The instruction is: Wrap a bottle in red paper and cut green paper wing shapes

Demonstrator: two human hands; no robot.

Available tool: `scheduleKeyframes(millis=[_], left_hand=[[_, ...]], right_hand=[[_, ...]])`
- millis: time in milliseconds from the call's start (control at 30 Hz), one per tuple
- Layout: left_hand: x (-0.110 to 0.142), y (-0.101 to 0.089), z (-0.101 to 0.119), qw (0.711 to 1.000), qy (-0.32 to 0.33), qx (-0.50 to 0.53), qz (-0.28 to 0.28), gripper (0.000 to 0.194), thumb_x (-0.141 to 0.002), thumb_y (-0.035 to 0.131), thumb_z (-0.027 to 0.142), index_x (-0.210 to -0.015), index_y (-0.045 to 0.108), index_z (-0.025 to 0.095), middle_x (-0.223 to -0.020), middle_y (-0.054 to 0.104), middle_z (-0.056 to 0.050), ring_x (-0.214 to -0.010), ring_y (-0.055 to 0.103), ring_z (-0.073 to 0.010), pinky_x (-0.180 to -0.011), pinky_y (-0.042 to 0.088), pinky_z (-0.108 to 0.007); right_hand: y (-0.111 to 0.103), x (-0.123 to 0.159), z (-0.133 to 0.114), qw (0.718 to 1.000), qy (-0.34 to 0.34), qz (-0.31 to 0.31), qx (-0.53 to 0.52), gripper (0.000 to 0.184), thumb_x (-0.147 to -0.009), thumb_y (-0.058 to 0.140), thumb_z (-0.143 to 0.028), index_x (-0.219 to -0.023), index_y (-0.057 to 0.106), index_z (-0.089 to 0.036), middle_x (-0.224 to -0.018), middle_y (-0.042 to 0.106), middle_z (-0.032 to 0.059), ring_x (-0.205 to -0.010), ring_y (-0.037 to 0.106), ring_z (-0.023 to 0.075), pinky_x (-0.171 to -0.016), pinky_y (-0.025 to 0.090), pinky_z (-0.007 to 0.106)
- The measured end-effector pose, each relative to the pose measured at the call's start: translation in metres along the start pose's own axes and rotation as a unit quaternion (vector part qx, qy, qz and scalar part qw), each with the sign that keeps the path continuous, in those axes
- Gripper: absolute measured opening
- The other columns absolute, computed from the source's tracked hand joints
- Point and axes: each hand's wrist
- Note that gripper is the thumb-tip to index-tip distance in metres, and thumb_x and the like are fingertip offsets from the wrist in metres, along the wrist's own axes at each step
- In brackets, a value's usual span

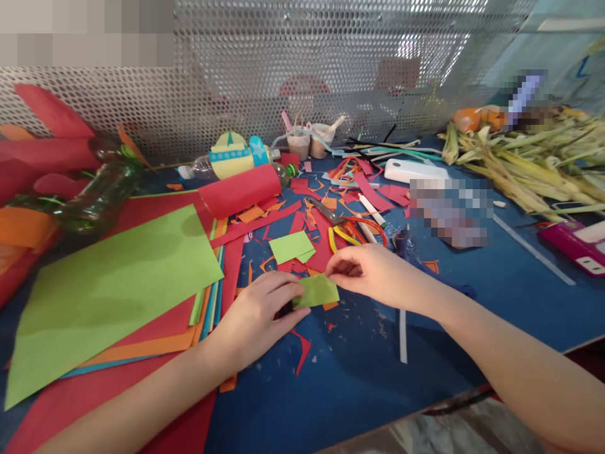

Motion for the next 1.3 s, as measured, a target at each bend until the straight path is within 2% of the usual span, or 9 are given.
scheduleKeyframes(millis=[100,233,300,533,733,933,1067,1167,1300], left_hand=[[-0.002,0.0,0.001,1.0,0.022,0.008,-0.003,0.01,-0.087,0.056,0.019,-0.087,0.065,0.018,-0.086,0.068,-0.005,-0.086,0.063,-0.0177,-0.08,0.053,-0.032],[-0.003,-0.001,0.003,1.0,0.025,0.004,-0.008,0.012,-0.088,0.055,0.019,-0.085,0.067,0.018,-0.084,0.068,-0.005,-0.084,0.063,-0.0177,-0.078,0.053,-0.032],[-0.003,-0.001,0.003,1.0,0.026,0.002,-0.015,0.014,-0.088,0.054,0.02,-0.084,0.067,0.018,-0.083,0.068,-0.005,-0.083,0.063,-0.0179,-0.077,0.053,-0.033],[-0.002,-0.001,0.002,0.998,0.044,-0.014,-0.03,0.012,-0.088,0.055,0.019,-0.086,0.067,0.019,-0.086,0.07,-0.004,-0.085,0.062,-0.0187,-0.078,0.052,-0.034],[-0.003,0.0,0.004,0.999,-0.02,0.015,-0.019,0.012,-0.087,0.054,0.02,-0.083,0.066,0.019,-0.086,0.068,-0.004,-0.083,0.062,-0.0178,-0.076,0.051,-0.033],[-0.003,0.002,0.006,0.999,-0.051,0.007,-0.008,0.01,-0.088,0.052,0.02,-0.085,0.061,0.019,-0.088,0.066,-0.004,-0.083,0.062,-0.0182,-0.076,0.05,-0.033],[-0.001,0.002,0.002,1.0,-0.012,0.003,-0.011,0.014,-0.089,0.051,0.015,-0.097,0.062,0.019,-0.093,0.066,-0.005,-0.088,0.06,-0.0192,-0.078,0.05,-0.033],[0.0,0.0,-0.001,0.999,0.019,0.0,-0.032,0.017,-0.089,0.049,0.014,-0.094,0.065,0.019,-0.092,0.067,-0.005,-0.089,0.059,-0.0198,-0.078,0.049,-0.034],[-0.001,0.0,-0.002,0.999,0.016,-0.019,-0.03,0.014,-0.088,0.053,0.017,-0.091,0.066,0.019,-0.091,0.068,-0.005,-0.088,0.06,-0.0201,-0.079,0.049,-0.035]], right_hand=[[-0.001,0.002,-0.003,0.997,-0.011,0.009,0.071,0.005,-0.08,0.063,-0.015,-0.081,0.066,-0.019,-0.079,0.067,0.0006,-0.07,0.064,0.0132,-0.065,0.049,0.026],[0.003,0.008,-0.012,0.983,-0.109,0.01,0.149,0.012,-0.074,0.074,-0.026,-0.081,0.066,-0.02,-0.087,0.061,0.0013,-0.079,0.059,0.0146,-0.07,0.046,0.026],[0.006,0.009,-0.013,0.978,-0.129,-0.008,0.161,0.009,-0.076,0.073,-0.023,-0.082,0.066,-0.02,-0.084,0.061,0.0005,-0.08,0.059,0.0145,-0.07,0.044,0.026],[0.01,0.007,-0.007,0.972,-0.109,-0.035,0.206,0.002,-0.079,0.069,-0.018,-0.078,0.068,-0.019,-0.077,0.065,0.0006,-0.076,0.06,0.0166,-0.066,0.042,0.028],[0.009,0.006,-0.01,0.977,-0.071,-0.016,0.199,0.007,-0.079,0.066,-0.015,-0.074,0.068,-0.019,-0.074,0.065,0.0009,-0.069,0.06,0.0148,-0.062,0.041,0.027],[0.014,0.005,-0.009,0.978,-0.021,-0.002,0.209,0.008,-0.08,0.066,-0.018,-0.073,0.065,-0.017,-0.072,0.065,0.0024,-0.066,0.06,0.0155,-0.059,0.041,0.027],[0.015,0.005,-0.008,0.98,-0.013,-0.01,0.199,0.006,-0.081,0.065,-0.015,-0.08,0.059,-0.017,-0.075,0.064,0.0025,-0.071,0.06,0.0168,-0.061,0.043,0.027],[0.014,0.006,-0.009,0.985,-0.03,-0.026,0.166,0.011,-0.082,0.062,-0.01,-0.087,0.055,-0.018,-0.079,0.063,0.0007,-0.071,0.059,0.0148,-0.061,0.043,0.025],[0.011,0.007,-0.01,0.98,-0.067,-0.043,0.183,0.012,-0.084,0.057,-0.006,-0.082,0.057,-0.018,-0.085,0.06,0.0012,-0.076,0.058,0.014,-0.067,0.043,0.026]])
Point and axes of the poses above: each hand's wrist, its own x-axis away from the middle knuckle, its own y-axis out of the palm, z = x × y
